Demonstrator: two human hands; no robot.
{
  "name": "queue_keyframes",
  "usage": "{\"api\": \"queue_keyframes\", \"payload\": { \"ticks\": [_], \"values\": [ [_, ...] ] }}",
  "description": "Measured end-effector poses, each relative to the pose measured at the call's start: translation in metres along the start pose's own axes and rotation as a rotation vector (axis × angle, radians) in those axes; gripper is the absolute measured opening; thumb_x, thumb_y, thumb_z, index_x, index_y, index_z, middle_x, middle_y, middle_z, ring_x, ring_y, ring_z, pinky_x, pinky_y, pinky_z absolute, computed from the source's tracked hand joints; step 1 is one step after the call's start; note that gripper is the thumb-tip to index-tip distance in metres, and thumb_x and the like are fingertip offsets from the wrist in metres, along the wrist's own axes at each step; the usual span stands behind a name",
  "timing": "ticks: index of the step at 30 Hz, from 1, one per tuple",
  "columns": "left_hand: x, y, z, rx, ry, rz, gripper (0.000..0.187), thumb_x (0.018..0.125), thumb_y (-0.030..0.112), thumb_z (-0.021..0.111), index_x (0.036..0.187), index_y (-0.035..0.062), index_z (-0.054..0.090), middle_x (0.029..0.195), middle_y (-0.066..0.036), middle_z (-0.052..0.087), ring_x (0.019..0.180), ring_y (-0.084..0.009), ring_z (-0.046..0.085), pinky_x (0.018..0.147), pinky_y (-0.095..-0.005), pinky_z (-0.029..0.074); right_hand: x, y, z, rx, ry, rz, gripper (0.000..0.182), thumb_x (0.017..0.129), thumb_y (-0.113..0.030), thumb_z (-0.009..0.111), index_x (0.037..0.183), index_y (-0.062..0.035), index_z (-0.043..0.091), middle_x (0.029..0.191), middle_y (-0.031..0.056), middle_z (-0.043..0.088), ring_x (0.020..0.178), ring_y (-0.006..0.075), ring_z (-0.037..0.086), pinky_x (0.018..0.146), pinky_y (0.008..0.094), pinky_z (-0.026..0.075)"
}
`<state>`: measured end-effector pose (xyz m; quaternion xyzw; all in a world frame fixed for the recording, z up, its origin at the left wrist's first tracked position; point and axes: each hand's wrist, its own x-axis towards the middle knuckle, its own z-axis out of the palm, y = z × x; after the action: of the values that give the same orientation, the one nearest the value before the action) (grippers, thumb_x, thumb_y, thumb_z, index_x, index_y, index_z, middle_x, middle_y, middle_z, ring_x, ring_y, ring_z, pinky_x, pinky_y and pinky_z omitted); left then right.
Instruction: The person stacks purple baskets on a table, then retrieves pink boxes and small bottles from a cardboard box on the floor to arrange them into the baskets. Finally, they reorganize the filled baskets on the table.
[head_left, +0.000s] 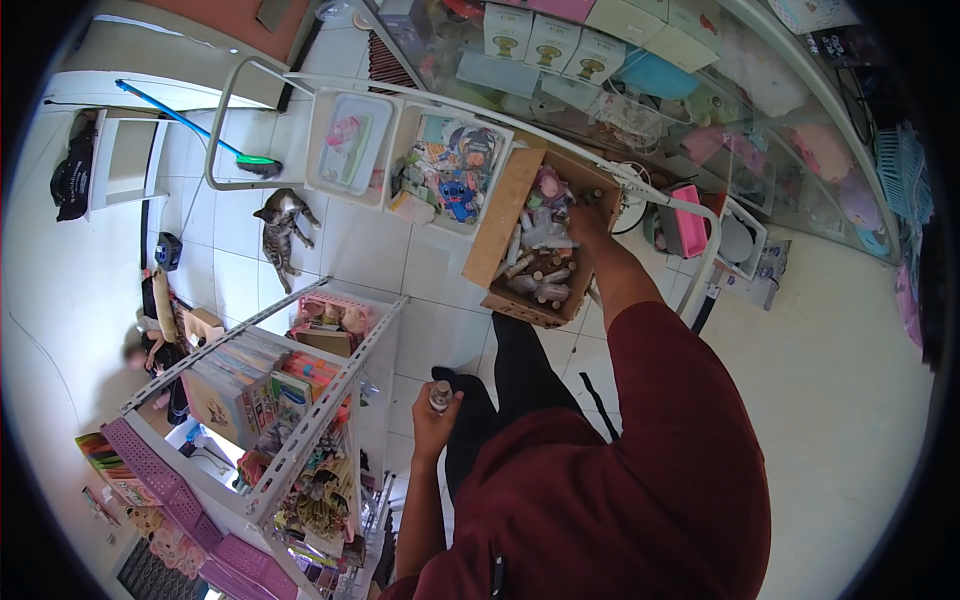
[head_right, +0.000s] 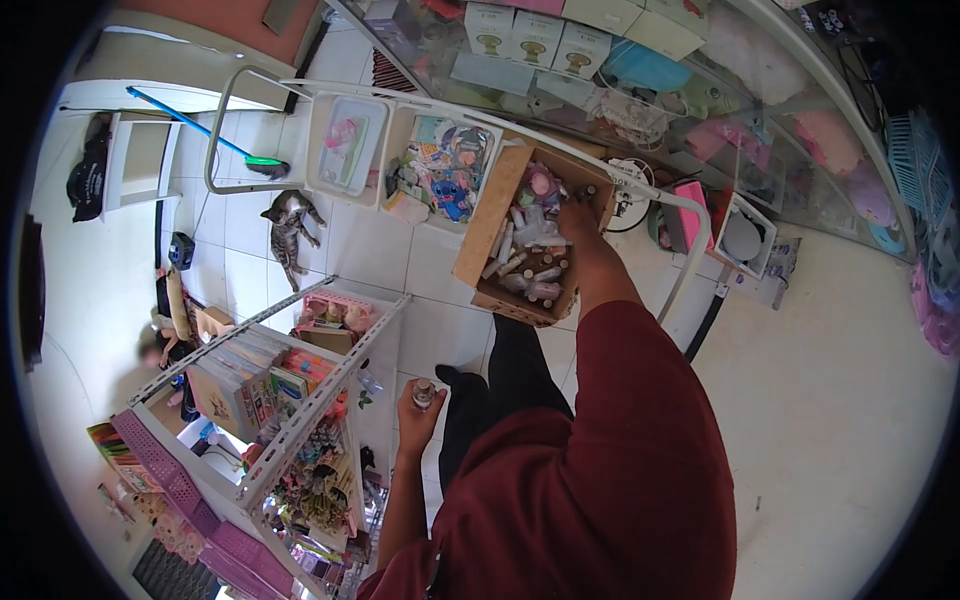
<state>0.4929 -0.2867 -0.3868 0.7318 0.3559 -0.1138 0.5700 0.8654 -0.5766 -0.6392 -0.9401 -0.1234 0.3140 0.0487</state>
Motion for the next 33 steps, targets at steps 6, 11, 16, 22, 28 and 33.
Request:
{"api": "queue_keyframes", "payload": {
  "ticks": [6,11,16,22,28,33],
  "values": [
    [0.0,-0.008,-0.004,0.048,0.0,0.028,0.026,0.091,0.016,0.081,0.102,0.0005,0.062,0.083,-0.004,0.065,0.076,-0.0108,0.058,0.07,-0.0297,0.049,0.004,0.012,0.022,-0.053,0.112,-0.118,0.037,0.078,-0.007,0.069,0.115,-0.0047,0.068,0.122,0.0201,0.065,0.114,0.0395,0.065,0.097,0.0492,0.055],
    [-0.009,-0.013,-0.007,0.036,0.013,0.0,0.027,0.091,0.016,0.081,0.102,0.0006,0.062,0.083,-0.004,0.064,0.077,-0.0108,0.058,0.071,-0.0301,0.049,-0.008,0.002,-0.002,-0.175,-0.004,-0.187,0.036,0.08,-0.011,0.071,0.115,-0.0049,0.069,0.119,0.0199,0.067,0.113,0.0403,0.066,0.094,0.0499,0.056],
    [-0.017,-0.012,-0.006,-0.054,0.072,0.011,0.025,0.092,0.017,0.081,0.094,0.0047,0.059,0.083,-0.001,0.061,0.076,-0.009,0.055,0.069,-0.0286,0.046,-0.008,0.001,-0.037,-0.139,-0.045,-0.087,0.031,0.079,-0.012,0.071,0.108,-0.0024,0.073,0.114,0.0223,0.071,0.111,0.0386,0.068,0.093,0.0497,0.056],
    [-0.029,0.016,-0.026,-0.252,0.018,0.021,0.023,0.092,0.018,0.079,0.1,0.0064,0.062,0.088,0.002,0.06,0.08,-0.0087,0.054,0.075,-0.0261,0.045,-0.02,-0.036,-0.124,-0.377,-0.262,-0.215,0.03,0.076,-0.012,0.072,0.104,-0.0028,0.077,0.112,0.022,0.073,0.11,0.0374,0.068,0.091,0.0495,0.056],
    [-0.089,0.07,-0.085,-0.527,-0.104,0.334,0.024,0.089,0.019,0.082,0.099,0.0071,0.063,0.091,0.0,0.063,0.085,-0.01,0.057,0.079,-0.0276,0.046,-0.123,-0.136,-0.248,-0.203,-0.338,-0.7,0.048,0.074,-0.025,0.083,0.116,-0.0053,0.07,0.102,0.0127,0.071,0.099,0.0304,0.07,0.084,0.0429,0.055],
    [-0.205,0.122,-0.178,-0.376,-0.042,0.555,0.031,0.077,0.022,0.091,0.087,0.009,0.064,0.091,-0.005,0.066,0.093,-0.0223,0.067,0.081,-0.0348,0.05,-0.284,-0.304,-0.349,0.001,-0.368,-0.961,0.042,0.076,-0.021,0.081,0.112,-0.0045,0.068,0.102,0.0129,0.073,0.092,0.0274,0.072,0.083,0.0375,0.056]
  ]
}}
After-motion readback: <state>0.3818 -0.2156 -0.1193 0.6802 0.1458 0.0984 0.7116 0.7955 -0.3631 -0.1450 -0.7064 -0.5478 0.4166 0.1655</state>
